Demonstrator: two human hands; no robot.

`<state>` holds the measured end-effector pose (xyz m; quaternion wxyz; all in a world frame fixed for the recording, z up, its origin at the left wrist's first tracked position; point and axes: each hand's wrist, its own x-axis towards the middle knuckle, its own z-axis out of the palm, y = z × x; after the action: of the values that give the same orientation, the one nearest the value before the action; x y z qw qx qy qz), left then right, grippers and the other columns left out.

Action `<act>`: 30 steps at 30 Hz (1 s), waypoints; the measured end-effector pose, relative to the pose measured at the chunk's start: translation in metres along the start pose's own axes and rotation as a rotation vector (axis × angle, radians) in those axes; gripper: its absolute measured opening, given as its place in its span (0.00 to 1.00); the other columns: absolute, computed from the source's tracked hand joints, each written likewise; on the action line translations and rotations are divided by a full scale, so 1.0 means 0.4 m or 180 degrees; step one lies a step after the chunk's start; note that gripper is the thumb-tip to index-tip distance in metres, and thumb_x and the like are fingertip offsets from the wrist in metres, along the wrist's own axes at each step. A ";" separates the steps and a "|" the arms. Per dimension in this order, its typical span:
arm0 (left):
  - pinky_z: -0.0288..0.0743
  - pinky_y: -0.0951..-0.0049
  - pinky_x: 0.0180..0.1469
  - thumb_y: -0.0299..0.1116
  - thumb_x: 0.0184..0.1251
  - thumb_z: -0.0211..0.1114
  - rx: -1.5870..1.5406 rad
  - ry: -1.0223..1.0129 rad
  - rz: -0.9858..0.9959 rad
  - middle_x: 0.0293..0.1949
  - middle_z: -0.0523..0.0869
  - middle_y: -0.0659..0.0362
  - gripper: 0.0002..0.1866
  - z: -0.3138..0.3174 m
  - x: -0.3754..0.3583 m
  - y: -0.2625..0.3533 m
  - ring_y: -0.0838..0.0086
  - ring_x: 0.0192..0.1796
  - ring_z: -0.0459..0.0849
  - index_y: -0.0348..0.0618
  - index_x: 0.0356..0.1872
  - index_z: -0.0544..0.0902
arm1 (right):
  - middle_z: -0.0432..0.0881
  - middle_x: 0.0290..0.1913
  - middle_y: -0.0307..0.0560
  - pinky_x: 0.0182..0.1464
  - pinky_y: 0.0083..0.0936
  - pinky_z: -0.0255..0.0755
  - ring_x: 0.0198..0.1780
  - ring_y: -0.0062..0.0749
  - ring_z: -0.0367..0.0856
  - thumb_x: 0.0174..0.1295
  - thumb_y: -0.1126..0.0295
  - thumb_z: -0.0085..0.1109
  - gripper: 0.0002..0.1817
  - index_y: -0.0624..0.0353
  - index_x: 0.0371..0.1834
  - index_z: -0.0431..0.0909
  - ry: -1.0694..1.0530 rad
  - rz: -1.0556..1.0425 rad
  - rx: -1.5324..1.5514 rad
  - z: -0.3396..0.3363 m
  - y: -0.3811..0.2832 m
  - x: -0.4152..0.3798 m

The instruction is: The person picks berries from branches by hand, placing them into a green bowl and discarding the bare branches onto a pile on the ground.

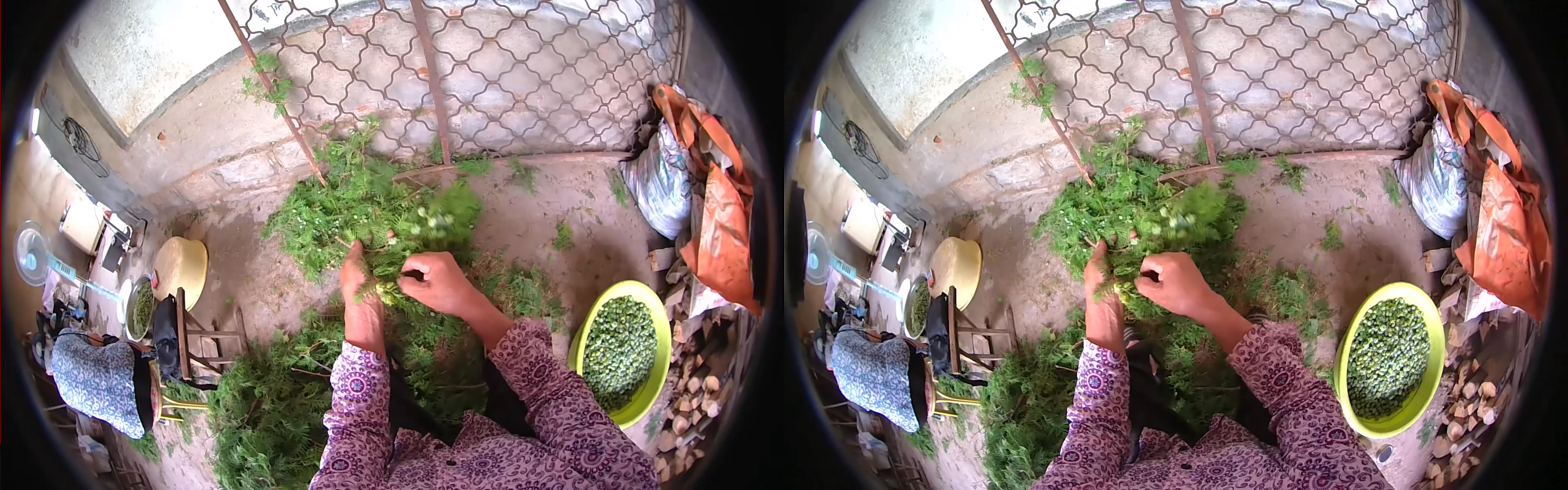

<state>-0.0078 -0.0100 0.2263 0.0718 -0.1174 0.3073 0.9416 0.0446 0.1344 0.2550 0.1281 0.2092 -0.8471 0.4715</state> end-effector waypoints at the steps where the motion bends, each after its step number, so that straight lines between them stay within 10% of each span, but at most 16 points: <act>1: 0.73 0.59 0.44 0.38 0.69 0.40 -0.0001 -0.0040 -0.0087 0.43 0.77 0.43 0.14 -0.001 -0.001 0.000 0.56 0.41 0.78 0.37 0.44 0.66 | 0.73 0.19 0.51 0.24 0.25 0.65 0.20 0.29 0.72 0.44 0.70 0.60 0.07 0.62 0.24 0.76 -0.0256 0.0327 0.0679 -0.012 -0.016 0.003; 7: 0.74 0.69 0.36 0.40 0.67 0.43 0.0332 0.0079 0.0031 0.35 0.79 0.52 0.16 0.025 -0.015 0.014 0.67 0.33 0.79 0.37 0.44 0.70 | 0.72 0.19 0.35 0.20 0.15 0.58 0.20 0.13 0.65 0.52 0.70 0.53 0.07 0.64 0.28 0.75 -0.1404 0.0552 0.2035 -0.063 -0.052 -0.022; 13: 0.66 0.74 0.48 0.39 0.66 0.48 0.1099 0.0463 0.0726 0.43 0.76 0.56 0.20 0.045 -0.025 0.006 0.74 0.45 0.74 0.34 0.51 0.68 | 0.70 0.25 0.36 0.13 0.12 0.49 0.15 0.12 0.59 0.57 0.67 0.50 0.15 0.62 0.45 0.65 -0.0823 0.1304 0.4132 -0.109 -0.017 0.006; 21: 0.63 0.80 0.42 0.39 0.63 0.53 0.2061 0.0319 0.0968 0.34 0.76 0.64 0.15 0.101 -0.067 -0.018 0.82 0.36 0.69 0.37 0.41 0.74 | 0.72 0.21 0.37 0.28 0.17 0.66 0.25 0.15 0.69 0.47 0.73 0.62 0.11 0.65 0.32 0.73 0.0670 0.0600 0.0573 -0.035 0.047 0.009; 30: 0.63 0.81 0.42 0.40 0.62 0.57 0.1765 -0.0053 0.0811 0.34 0.77 0.66 0.15 0.102 -0.077 -0.023 0.83 0.36 0.70 0.38 0.41 0.76 | 0.74 0.23 0.50 0.27 0.26 0.66 0.23 0.31 0.73 0.41 0.72 0.65 0.14 0.65 0.28 0.72 0.0805 0.0299 -0.0119 -0.029 0.059 0.013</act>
<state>0.0167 0.0197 0.2611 -0.0151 -0.0462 0.5643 0.8241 0.0290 0.1540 0.2454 0.2154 0.1058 -0.8417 0.4837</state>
